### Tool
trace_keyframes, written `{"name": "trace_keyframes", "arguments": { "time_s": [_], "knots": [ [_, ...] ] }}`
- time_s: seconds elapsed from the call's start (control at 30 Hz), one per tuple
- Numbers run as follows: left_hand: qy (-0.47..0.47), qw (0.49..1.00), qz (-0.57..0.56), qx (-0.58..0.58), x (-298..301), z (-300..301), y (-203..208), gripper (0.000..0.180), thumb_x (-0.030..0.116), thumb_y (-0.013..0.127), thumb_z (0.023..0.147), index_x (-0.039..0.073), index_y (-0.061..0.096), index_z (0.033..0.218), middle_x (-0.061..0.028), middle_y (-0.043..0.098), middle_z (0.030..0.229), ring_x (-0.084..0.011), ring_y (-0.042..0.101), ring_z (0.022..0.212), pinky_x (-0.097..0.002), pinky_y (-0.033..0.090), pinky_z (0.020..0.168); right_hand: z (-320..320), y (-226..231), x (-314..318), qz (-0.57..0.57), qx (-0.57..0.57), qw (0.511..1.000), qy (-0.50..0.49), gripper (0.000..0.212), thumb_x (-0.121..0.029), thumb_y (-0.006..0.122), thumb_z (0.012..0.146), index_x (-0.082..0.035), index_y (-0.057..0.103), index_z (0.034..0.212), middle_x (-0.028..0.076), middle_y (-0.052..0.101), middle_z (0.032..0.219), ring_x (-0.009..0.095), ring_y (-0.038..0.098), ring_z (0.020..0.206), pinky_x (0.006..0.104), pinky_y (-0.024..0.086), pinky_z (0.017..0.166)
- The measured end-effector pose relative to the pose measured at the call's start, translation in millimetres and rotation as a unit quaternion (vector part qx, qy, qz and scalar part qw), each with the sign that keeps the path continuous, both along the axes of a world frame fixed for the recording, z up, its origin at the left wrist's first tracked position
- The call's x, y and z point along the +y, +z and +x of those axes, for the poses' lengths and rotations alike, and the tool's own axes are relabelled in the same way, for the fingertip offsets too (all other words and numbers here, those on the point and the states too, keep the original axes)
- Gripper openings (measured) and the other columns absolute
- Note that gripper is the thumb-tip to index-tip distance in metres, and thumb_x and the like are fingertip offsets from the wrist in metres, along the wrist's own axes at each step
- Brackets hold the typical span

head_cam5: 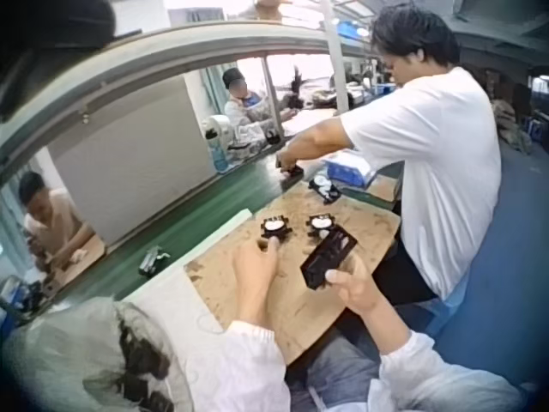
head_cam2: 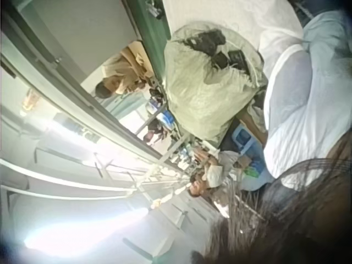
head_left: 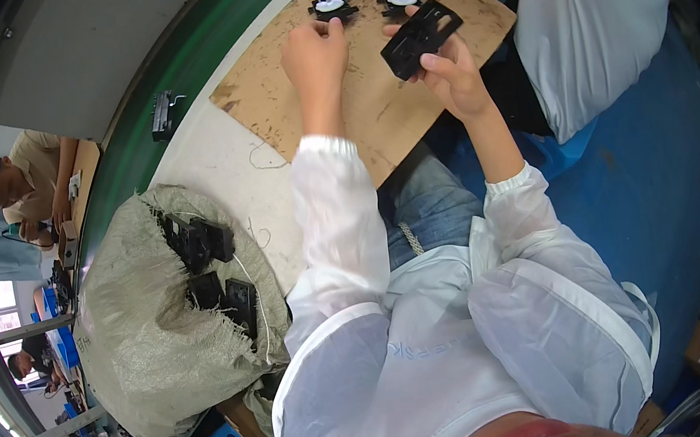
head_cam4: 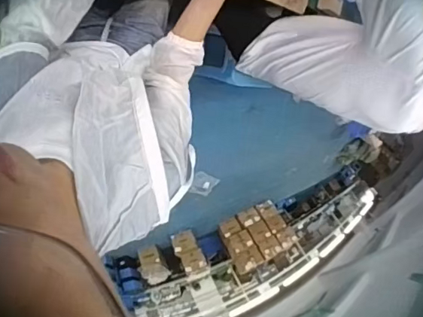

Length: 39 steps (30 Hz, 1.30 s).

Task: Assembling mechanical and electronic components of a device at a factory workstation.

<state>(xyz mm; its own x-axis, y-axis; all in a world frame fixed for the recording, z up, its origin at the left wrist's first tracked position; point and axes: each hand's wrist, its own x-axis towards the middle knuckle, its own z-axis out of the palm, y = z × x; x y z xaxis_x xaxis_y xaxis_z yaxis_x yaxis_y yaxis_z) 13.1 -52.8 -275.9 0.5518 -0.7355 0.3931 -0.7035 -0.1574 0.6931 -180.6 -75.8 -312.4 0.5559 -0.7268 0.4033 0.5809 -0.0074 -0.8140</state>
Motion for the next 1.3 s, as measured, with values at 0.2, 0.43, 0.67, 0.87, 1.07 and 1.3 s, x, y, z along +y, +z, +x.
{"name": "trace_keyframes", "arguments": {
  "time_s": [0.2, 0.43, 0.67, 0.87, 1.07, 1.3],
  "knots": [
    [0.058, 0.99, 0.069, -0.112, -45.4, -3.6, -41.2, 0.032, 0.033, 0.075, 0.079, 0.001, 0.074, 0.08, -0.0211, 0.07, 0.079, -0.04, 0.069, 0.077, -0.0472, 0.055, 0.07, -15.4, 10.5, 20.4, -0.053, -0.099, 0.994, -0.013, 0.081, -0.012, 0.063, 0.078, -0.003, 0.028, 0.15, 0.026, 0.036, 0.15, 0.024, 0.056, 0.113, 0.0327, 0.051, 0.085],
    [0.097, 0.982, 0.048, -0.153, -60.9, 6.4, -47.9, 0.023, 0.024, 0.069, 0.081, 0.002, 0.073, 0.078, -0.0217, 0.07, 0.08, -0.04, 0.069, 0.073, -0.0496, 0.053, 0.067, -25.2, 15.6, 38.2, 0.007, -0.119, 0.992, -0.044, 0.077, 0.012, 0.06, 0.076, -0.01, 0.033, 0.145, 0.019, 0.039, 0.15, 0.026, 0.051, 0.126, 0.0403, 0.051, 0.098],
    [0.109, 0.919, -0.089, -0.369, 32.3, 6.9, 7.2, 0.012, 0.016, 0.07, 0.078, 0.004, 0.072, 0.078, -0.0124, 0.064, 0.082, -0.0318, 0.059, 0.084, -0.0428, 0.046, 0.07, -29.2, 4.6, 31.0, 0.169, -0.331, 0.923, 0.095, 0.051, -0.021, 0.06, 0.086, -0.006, 0.046, 0.134, 0.02, 0.041, 0.149, 0.039, 0.034, 0.141, 0.0586, 0.02, 0.12],
    [0.077, 0.952, -0.272, -0.12, 100.7, 5.4, 6.8, 0.014, 0.018, 0.068, 0.089, 0.005, 0.067, 0.084, -0.0054, 0.062, 0.08, -0.0192, 0.062, 0.076, -0.0333, 0.048, 0.067, 23.7, 17.8, 43.1, 0.115, -0.218, 0.969, 0.007, 0.028, -0.021, 0.046, 0.097, -0.006, 0.048, 0.12, 0.017, 0.035, 0.151, 0.032, 0.046, 0.133, 0.0532, 0.038, 0.111],
    [-0.09, 0.808, -0.407, 0.417, 116.3, -8.2, 7.9, 0.028, 0.027, 0.047, 0.102, 0.001, 0.058, 0.103, -0.008, 0.065, 0.09, -0.0159, 0.065, 0.075, -0.0285, 0.054, 0.065, 76.2, 28.7, 74.5, -0.024, -0.148, 0.988, -0.044, 0.074, -0.013, 0.054, 0.074, 0.0, 0.034, 0.144, 0.013, 0.043, 0.143, 0.024, 0.051, 0.123, 0.0373, 0.04, 0.106],
    [-0.043, 0.85, -0.376, 0.367, 117.6, -8.2, 1.6, 0.029, 0.023, 0.049, 0.102, -0.001, 0.06, 0.093, -0.0051, 0.063, 0.085, -0.0113, 0.055, 0.077, -0.0265, 0.045, 0.072, 88.1, 33.6, 89.9, -0.052, -0.114, 0.992, 0.016, 0.076, -0.017, 0.051, 0.075, 0.003, 0.035, 0.146, 0.013, 0.052, 0.126, 0.019, 0.053, 0.112, 0.0316, 0.04, 0.102]
  ]
}}
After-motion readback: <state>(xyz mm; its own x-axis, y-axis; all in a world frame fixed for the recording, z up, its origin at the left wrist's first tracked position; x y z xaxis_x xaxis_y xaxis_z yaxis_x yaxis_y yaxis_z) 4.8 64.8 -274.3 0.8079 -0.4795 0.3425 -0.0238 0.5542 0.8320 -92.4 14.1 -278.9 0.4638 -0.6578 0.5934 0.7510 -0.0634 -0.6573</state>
